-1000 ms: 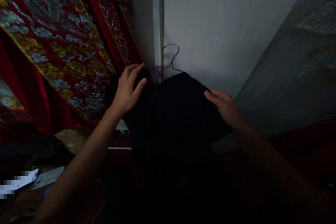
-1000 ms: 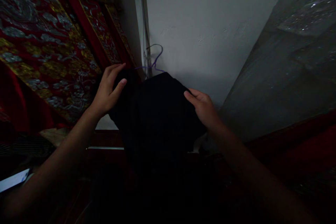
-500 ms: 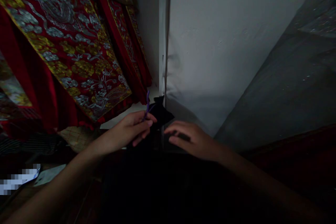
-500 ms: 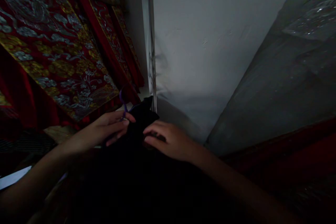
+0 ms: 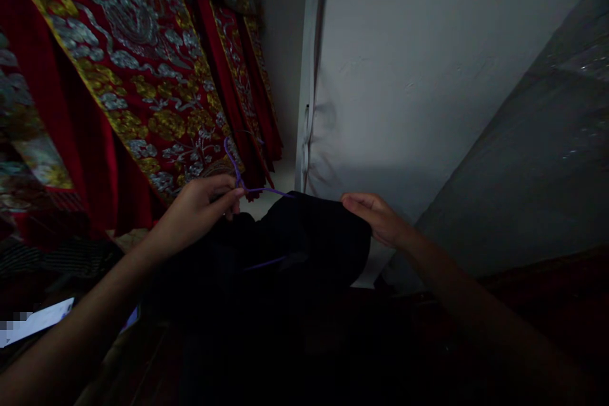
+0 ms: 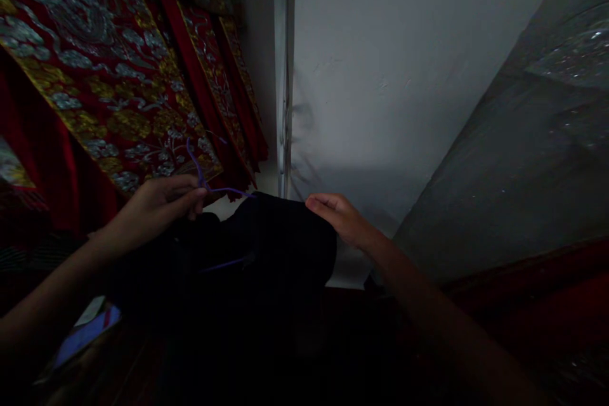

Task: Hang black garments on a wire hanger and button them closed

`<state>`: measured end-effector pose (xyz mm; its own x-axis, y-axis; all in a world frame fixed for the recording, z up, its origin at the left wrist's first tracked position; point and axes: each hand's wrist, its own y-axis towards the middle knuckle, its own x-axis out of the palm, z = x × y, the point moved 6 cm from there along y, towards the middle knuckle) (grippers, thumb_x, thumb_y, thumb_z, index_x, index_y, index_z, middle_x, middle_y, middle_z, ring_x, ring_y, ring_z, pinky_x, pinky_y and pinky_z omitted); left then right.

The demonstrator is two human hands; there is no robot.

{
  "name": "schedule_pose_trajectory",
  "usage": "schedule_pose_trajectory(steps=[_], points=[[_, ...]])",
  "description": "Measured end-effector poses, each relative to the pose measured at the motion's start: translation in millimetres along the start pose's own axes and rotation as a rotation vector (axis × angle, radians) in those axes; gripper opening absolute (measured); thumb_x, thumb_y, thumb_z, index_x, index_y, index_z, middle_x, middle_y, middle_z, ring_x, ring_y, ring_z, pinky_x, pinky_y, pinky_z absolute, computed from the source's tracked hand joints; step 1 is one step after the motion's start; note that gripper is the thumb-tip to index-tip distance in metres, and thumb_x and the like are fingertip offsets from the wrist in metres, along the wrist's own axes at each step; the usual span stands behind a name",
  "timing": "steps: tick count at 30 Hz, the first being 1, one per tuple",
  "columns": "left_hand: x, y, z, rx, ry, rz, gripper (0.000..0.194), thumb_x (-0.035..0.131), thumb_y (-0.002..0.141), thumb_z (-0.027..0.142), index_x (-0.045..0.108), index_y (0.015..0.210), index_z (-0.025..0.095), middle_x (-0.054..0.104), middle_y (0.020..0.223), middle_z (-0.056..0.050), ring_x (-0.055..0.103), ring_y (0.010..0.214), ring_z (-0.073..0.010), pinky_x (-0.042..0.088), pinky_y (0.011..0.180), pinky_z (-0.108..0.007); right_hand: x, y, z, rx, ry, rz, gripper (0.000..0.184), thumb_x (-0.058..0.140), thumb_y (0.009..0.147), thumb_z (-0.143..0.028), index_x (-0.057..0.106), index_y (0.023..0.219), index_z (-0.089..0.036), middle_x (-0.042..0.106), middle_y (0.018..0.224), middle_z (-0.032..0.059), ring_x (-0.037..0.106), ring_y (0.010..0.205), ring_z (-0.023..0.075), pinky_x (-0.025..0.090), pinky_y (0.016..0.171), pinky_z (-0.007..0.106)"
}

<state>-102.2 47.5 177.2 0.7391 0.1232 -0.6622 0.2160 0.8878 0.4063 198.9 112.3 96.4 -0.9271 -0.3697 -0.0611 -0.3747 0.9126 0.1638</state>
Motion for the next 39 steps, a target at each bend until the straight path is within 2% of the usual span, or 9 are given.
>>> schedule_pose_trajectory(steps=[5,10,14,20,26,29,31,35,39], points=[[-25.8,10.7,-1.8,0.13,0.191,0.328,0.036,0.055,0.098,0.04,0.064,0.124,0.017,0.071,0.119,-0.009,0.068,0.104,-0.0224,0.054,0.095,-0.037,-24.5,25.6,-37.9,-0.08,0.215,0.332,0.041,0.086,0.065,-0.056,0.069,0.068,-0.019,0.07,0.064,0.0026,0.067,0.06,0.0186,0.055,0.059,0.029],[-39.1,11.8,12.3,0.371,0.481,0.545,0.03,0.054,0.098,0.032,0.063,0.12,0.014,0.064,0.119,-0.013,0.059,0.116,-0.0266,0.048,0.103,-0.044,-61.9,46.1,-57.9,-0.102,0.249,0.456,0.035,0.077,0.076,-0.054,0.068,0.075,-0.02,0.073,0.07,0.0046,0.075,0.078,0.0256,0.061,0.074,0.037],[-13.7,5.8,5.1,0.445,0.488,0.364,0.02,0.051,0.099,0.029,0.065,0.107,0.017,0.066,0.104,-0.009,0.062,0.104,-0.0254,0.048,0.097,-0.042,-89.5,19.1,-44.4,-0.147,0.227,0.575,0.035,0.075,0.077,-0.056,0.066,0.078,-0.022,0.075,0.076,0.0062,0.075,0.089,0.0281,0.062,0.079,0.038],[61.1,-20.6,-4.3,0.337,0.396,0.081,0.025,0.052,0.099,0.039,0.067,0.104,0.019,0.07,0.101,-0.01,0.063,0.098,-0.0248,0.046,0.09,-0.039,-87.0,-11.3,-3.9,-0.087,0.221,0.61,0.036,0.076,0.076,-0.058,0.068,0.08,-0.022,0.076,0.08,0.0086,0.075,0.092,0.0312,0.063,0.078,0.041],[101.3,6.2,-38.4,-0.194,0.474,-0.043,0.054,0.048,0.093,0.063,0.055,0.06,0.021,0.061,0.065,-0.008,0.059,0.062,-0.0221,0.031,0.058,-0.032,-90.4,14.8,18.4,0.038,0.29,0.577,0.039,0.07,0.077,-0.061,0.067,0.08,-0.022,0.074,0.073,0.0069,0.075,0.079,0.0283,0.061,0.071,0.039],[110.6,17.0,-53.2,-0.254,0.348,-0.016,0.048,0.05,0.093,0.051,0.044,0.055,0.022,0.052,0.057,-0.004,0.05,0.053,-0.0173,0.023,0.055,-0.031,-104.2,17.5,20.6,-0.083,0.122,0.611,0.043,0.071,0.074,-0.063,0.066,0.085,-0.022,0.072,0.078,0.0055,0.072,0.079,0.0255,0.058,0.076,0.038],[119.4,15.7,-60.4,-0.251,0.16,0.022,0.048,0.051,0.091,0.052,0.042,0.054,0.022,0.047,0.054,-0.001,0.044,0.051,-0.0146,0.022,0.053,-0.029,-111.9,3.6,20.2,-0.257,-0.088,0.814,0.043,0.076,0.071,-0.056,0.065,0.094,-0.021,0.072,0.092,0.0067,0.069,0.088,0.0245,0.055,0.086,0.039],[136.7,1.6,-66.1,-0.256,-0.169,0.028,0.052,0.054,0.088,0.061,0.045,0.057,0.02,0.041,0.054,0.003,0.038,0.051,-0.0115,0.023,0.05,-0.026,-72.6,-35.2,35.7,-0.565,-0.483,1.122,0.034,0.069,0.082,-0.039,0.06,0.109,-0.02,0.064,0.116,0.012,0.058,0.11,0.025,0.045,0.101,0.043],[138.8,-10.3,-60.7,-0.278,-0.326,-0.033,0.051,0.06,0.085,0.062,0.05,0.06,0.018,0.042,0.057,0.004,0.038,0.052,-0.0101,0.025,0.049,-0.023,22.3,-20.6,94.7,-0.392,-0.52,0.413,0.018,0.053,0.094,-0.03,0.063,0.106,-0.022,0.068,0.086,0.0036,0.064,0.077,0.019,0.05,0.075,0.032]])
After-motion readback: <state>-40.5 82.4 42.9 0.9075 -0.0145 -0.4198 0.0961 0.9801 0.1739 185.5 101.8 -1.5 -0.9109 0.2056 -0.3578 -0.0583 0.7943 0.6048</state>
